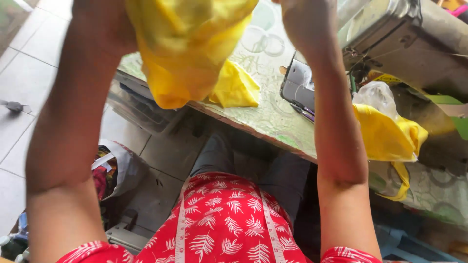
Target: A worker performs a final inspection on a yellow garment, measuring dimensions with a tape and trimming loose threads at a sewing station.
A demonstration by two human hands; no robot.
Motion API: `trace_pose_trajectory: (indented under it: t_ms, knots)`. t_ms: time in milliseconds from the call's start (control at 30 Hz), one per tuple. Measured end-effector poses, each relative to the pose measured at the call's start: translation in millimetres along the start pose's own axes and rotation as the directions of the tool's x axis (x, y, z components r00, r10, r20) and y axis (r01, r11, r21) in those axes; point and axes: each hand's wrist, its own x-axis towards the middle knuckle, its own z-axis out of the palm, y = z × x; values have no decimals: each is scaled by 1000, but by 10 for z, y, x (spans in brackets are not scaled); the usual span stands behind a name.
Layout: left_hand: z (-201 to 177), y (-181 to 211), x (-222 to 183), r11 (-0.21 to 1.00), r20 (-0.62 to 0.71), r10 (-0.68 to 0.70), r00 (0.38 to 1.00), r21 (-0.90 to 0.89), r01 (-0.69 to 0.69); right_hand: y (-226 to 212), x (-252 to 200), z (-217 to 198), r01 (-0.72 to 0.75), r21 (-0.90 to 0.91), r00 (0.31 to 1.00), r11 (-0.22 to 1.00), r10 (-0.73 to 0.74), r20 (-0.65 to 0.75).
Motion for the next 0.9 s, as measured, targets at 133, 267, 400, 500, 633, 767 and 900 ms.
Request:
trace_pose_trajectory:
  t_ms: [133, 267, 400, 500, 633, 767, 900]
  knots:
    - [138, -66, -82, 999, 6, 35, 999, -20, -35, -197, 42, -42, -3, -39, 999, 999, 1, -54]
    - [238, -189, -129, 998, 15, 46, 999, -47, -45, -338, -219, 131, -335, 676, 941, 656, 269, 205]
    - [296, -296, -107, 996, 26, 46, 999, -75, -44, -272, -392, 361, -403, 774, 898, 488, 373, 232]
    - [324, -336, -79, 995, 38, 50, 998, -90, -46, -333, -397, 230, -288, 912, 871, 293, 477, 122]
    - [336, -481, -27, 982, 41, 137, 990, -135, -131, -200, -600, 188, -262, 937, 873, 232, 471, 128]
    - [573, -500, -146, 974, 144, -83, 986, -196, 111, -148, -723, 416, -444, 880, 828, 170, 454, 331]
    - [700, -482, -283, 987, 211, -124, 970, -71, 141, -303, -720, 497, -345, 938, 892, 40, 326, 314]
